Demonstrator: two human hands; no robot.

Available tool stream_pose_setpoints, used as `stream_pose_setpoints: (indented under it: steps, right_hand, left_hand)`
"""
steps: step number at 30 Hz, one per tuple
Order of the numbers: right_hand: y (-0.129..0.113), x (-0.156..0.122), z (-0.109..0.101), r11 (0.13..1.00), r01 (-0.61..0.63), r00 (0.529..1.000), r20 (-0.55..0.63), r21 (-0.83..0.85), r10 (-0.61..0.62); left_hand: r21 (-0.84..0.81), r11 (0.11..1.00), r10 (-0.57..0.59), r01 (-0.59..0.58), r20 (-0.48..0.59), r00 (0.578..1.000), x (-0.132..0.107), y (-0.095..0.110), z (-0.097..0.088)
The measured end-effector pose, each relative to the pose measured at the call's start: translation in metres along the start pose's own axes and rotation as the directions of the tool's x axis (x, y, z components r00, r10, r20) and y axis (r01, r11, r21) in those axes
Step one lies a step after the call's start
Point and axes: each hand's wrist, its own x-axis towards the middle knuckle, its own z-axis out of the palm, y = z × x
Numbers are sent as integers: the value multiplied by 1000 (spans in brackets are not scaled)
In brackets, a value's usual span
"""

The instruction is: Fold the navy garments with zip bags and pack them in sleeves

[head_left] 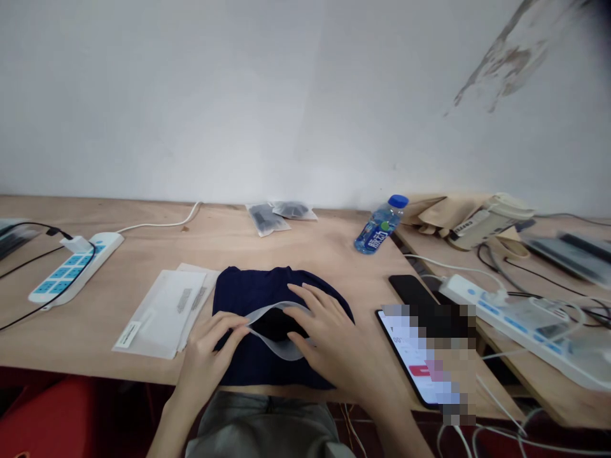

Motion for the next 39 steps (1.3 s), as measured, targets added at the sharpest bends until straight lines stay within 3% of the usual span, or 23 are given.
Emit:
stream_pose_setpoints:
  steps: [4,7,10,14,16,20,23,26,30,34,37,39]
  right_hand:
    - [5,3,32,988,-4,995,93,-157,19]
    - [9,3,44,980,32,989,148,-198,-2]
    - [10,2,35,982,80,987,154,-174,-54]
    - [6,2,7,992,109,994,-17,-67,-110]
    - [3,3,-3,991,136,986,-98,12,-134]
    - [4,3,-5,979,166,966,-218,120,-138]
    - [7,2,2,975,160,960,-252,153,-118]
    - [10,1,9,972,176,947,-295,153,-125]
    - [14,-3,11,971,146,934,-350,189,-72]
    - [18,-7,11,964,61,924,-380,258,44]
    - [24,-8,14,952,-17,900,-409,305,147]
    - [28,-8,17,940,-66,888,-410,335,209]
  left_hand:
    - [-12,996,-89,90,54,995,-2,2,-2]
    - [-2,982,-187,191,185,965,8,5,-8]
    - [23,960,-274,277,256,927,32,2,-14]
    - [23,943,-327,333,276,904,67,-7,-11]
    - [4,927,-346,375,395,851,76,-9,-6]
    - [-137,855,-299,500,657,692,76,-6,5]
    - [-252,768,-273,589,703,657,68,-10,13]
    - [-303,715,-333,630,644,689,61,-22,19]
    - [-297,756,-432,583,441,786,54,-43,9]
    - [-173,847,-463,503,227,857,50,-70,-28]
    - [-2,915,-403,403,45,914,47,-101,-68]
    - [40,919,-392,393,-27,919,44,-127,-94]
